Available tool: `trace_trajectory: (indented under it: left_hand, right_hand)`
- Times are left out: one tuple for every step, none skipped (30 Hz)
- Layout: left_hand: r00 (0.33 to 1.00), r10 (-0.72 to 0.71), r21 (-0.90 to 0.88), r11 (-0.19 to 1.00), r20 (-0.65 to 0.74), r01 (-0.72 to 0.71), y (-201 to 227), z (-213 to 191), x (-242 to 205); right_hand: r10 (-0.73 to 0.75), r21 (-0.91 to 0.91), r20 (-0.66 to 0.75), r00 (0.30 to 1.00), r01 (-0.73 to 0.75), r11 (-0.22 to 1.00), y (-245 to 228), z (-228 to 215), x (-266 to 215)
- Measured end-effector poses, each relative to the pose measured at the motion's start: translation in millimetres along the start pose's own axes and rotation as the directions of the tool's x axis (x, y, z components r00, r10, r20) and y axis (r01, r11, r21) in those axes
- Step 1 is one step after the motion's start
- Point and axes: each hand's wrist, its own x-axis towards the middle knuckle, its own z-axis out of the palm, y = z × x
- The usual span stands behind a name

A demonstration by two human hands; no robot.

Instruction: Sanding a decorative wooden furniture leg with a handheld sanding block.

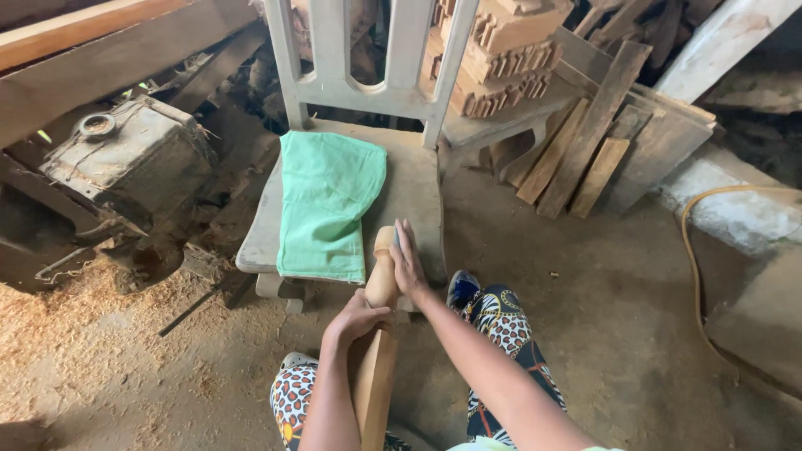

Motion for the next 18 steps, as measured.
trace_trajectory:
  left_hand:
    - [1.000, 0.006, -0.006, 1.000, -0.005, -0.006, -5, 1, 6]
    - [1.000, -0.003, 0.010, 1.000, -0.005, 0.003, -11, 1, 11]
    - [1.000, -0.012, 0.025, 1.000, -0.006, 0.012, -18, 2, 17]
    - [1.000, -0.015, 0.022, 1.000, -0.009, 0.016, -9, 3, 7]
    - [1.000, -0.010, -0.001, 1.000, -0.014, 0.010, 1, 5, -2]
    - [1.000, -0.010, -0.016, 1.000, -0.014, 0.010, 8, 5, -13]
    - [1.000, -0.018, -0.013, 1.000, -0.014, 0.018, 8, 5, -14]
    - [1.000, -0.019, -0.006, 1.000, -0.019, 0.019, 8, 5, -14]
    - [1.000, -0.020, 0.001, 1.000, -0.023, 0.020, 9, 6, -15]
    - [1.000, -0.023, 0.005, 1.000, -0.018, 0.023, 11, 5, -17]
    - [1.000, -0.020, 0.036, 0.999, -0.023, 0.021, 12, 3, -20]
    - [0.999, -0.010, 0.064, 0.998, -0.032, 0.012, 16, 1, -19]
    - [1.000, -0.006, 0.064, 0.998, -0.030, 0.008, 9, 0, -15]
    - [1.000, -0.020, 0.095, 0.995, -0.023, 0.022, 4, -1, -9]
    - [0.999, -0.035, 0.126, 0.991, -0.015, 0.036, -1, -2, -4]
    - [0.999, -0.028, 0.118, 0.993, -0.023, 0.031, 1, 0, -1]
    - [0.999, -0.050, 0.167, 0.985, -0.015, 0.052, 2, 1, 2]
    - [0.996, -0.084, 0.215, 0.973, -0.006, 0.083, -1, 4, 0]
  right_hand:
    - [-0.008, -0.003, 0.004, 1.000, 0.008, 1.000, -1, 2, -13]
    - [-0.022, -0.041, -0.006, 1.000, 0.022, 0.999, -1, 5, -28]
    - [-0.036, -0.080, -0.016, 0.999, 0.035, 0.996, -1, 7, -43]
    - [-0.036, -0.078, -0.010, 0.999, 0.035, 0.996, -5, 4, -42]
    - [-0.032, -0.098, 0.030, 0.999, 0.035, 0.995, -8, 1, -41]
    - [-0.021, -0.113, 0.065, 0.998, 0.029, 0.993, -12, -1, -44]
    - [-0.014, -0.107, 0.066, 0.998, 0.021, 0.994, -14, -2, -34]
    - [-0.032, -0.139, 0.068, 0.997, 0.041, 0.989, -16, -4, -23]
    - [-0.050, -0.171, 0.071, 0.996, 0.061, 0.983, -18, -7, -13]
    - [-0.044, -0.172, 0.067, 0.997, 0.055, 0.984, 0, -5, 2]
    - [-0.014, -0.150, 0.065, 0.998, 0.024, 0.988, 18, -3, 16]
    - [0.008, -0.130, 0.065, 0.998, 0.001, 0.991, 35, -2, 35]
    - [0.005, -0.133, 0.062, 0.998, 0.003, 0.991, 21, -3, 27]
    - [0.007, -0.180, 0.064, 0.998, 0.005, 0.984, 6, -5, 20]
    - [0.009, -0.226, 0.065, 0.998, 0.006, 0.974, -9, -7, 14]
    - [-0.001, -0.229, 0.071, 0.997, 0.018, 0.973, -18, -6, 3]
    - [-0.025, -0.325, 0.098, 0.995, 0.056, 0.944, -27, -6, -8]
    - [-0.037, -0.413, 0.129, 0.991, 0.088, 0.906, -35, -4, -25]
